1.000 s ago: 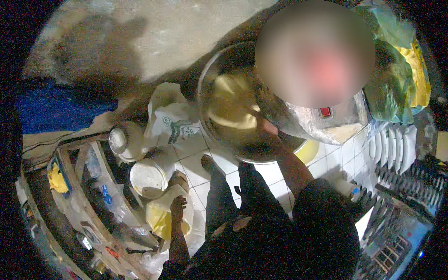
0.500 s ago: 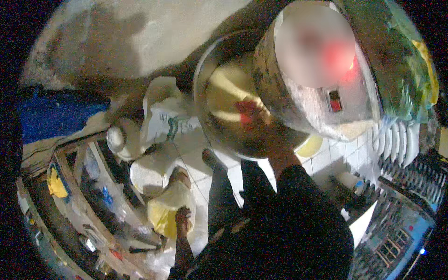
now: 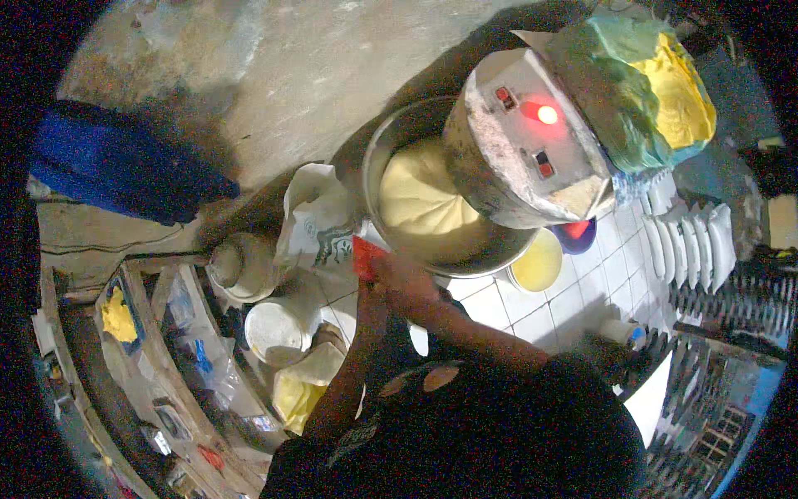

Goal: The person scrapes dough from the side of a mixer by hand, walks to a table, and fills pieces of dough with a dark mixture using a spoon before placing them on a tray.

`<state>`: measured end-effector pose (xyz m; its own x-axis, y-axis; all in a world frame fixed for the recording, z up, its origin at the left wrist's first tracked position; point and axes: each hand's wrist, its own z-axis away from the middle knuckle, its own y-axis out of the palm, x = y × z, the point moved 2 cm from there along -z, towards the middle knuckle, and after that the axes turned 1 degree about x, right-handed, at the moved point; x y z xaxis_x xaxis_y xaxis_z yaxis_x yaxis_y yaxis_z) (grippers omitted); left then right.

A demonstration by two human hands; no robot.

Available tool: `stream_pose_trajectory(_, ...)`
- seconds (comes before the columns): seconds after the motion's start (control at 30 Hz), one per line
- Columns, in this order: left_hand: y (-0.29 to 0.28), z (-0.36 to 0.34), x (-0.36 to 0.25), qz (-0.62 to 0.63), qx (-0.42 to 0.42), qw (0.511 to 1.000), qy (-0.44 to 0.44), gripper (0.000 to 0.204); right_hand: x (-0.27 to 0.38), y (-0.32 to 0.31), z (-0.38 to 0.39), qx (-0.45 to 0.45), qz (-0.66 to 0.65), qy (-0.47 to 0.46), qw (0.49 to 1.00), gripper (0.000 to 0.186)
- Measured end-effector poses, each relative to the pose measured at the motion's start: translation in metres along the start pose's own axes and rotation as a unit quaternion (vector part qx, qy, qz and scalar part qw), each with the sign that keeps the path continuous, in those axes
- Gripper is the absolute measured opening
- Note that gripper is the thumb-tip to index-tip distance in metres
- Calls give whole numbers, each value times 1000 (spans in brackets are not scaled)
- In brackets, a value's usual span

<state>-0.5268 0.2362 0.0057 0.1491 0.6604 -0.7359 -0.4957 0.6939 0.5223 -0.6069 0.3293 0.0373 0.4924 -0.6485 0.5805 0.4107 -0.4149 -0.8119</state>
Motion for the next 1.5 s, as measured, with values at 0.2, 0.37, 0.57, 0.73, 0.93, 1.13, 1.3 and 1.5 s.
stream_pose_trajectory(0.2,-69,-6,10,-156,-217,952,149,54,-78,-13,-25,112,-208,102,966,28)
stream_pose_trajectory(0.37,-127,53,11,-244,-323,911,80,57,-266,100,-62,197,168,-26,966,36)
stream_pose_trajectory(0.57,-138,85,38,-180,-376,909,1,56,-316,206,-90,243,209,-3,947,35)
stream_pose_trajectory(0.73,-93,89,42,-147,-421,895,-2,54,-283,143,-99,184,132,-48,973,34)
stream_pose_trajectory(0.93,-86,66,58,-217,-364,905,42,51,-355,170,-95,121,258,-29,958,16)
stream_pose_trajectory(1.13,-72,96,47,-184,-409,894,11,47,-298,139,-97,92,162,-107,977,14)
stream_pose_trajectory(1.3,-92,123,65,-256,-429,865,40,47,-349,148,-45,38,68,-222,972,15)
stream_pose_trajectory(1.5,-105,139,41,-162,-462,872,17,49,-386,181,-40,125,29,-114,985,15)
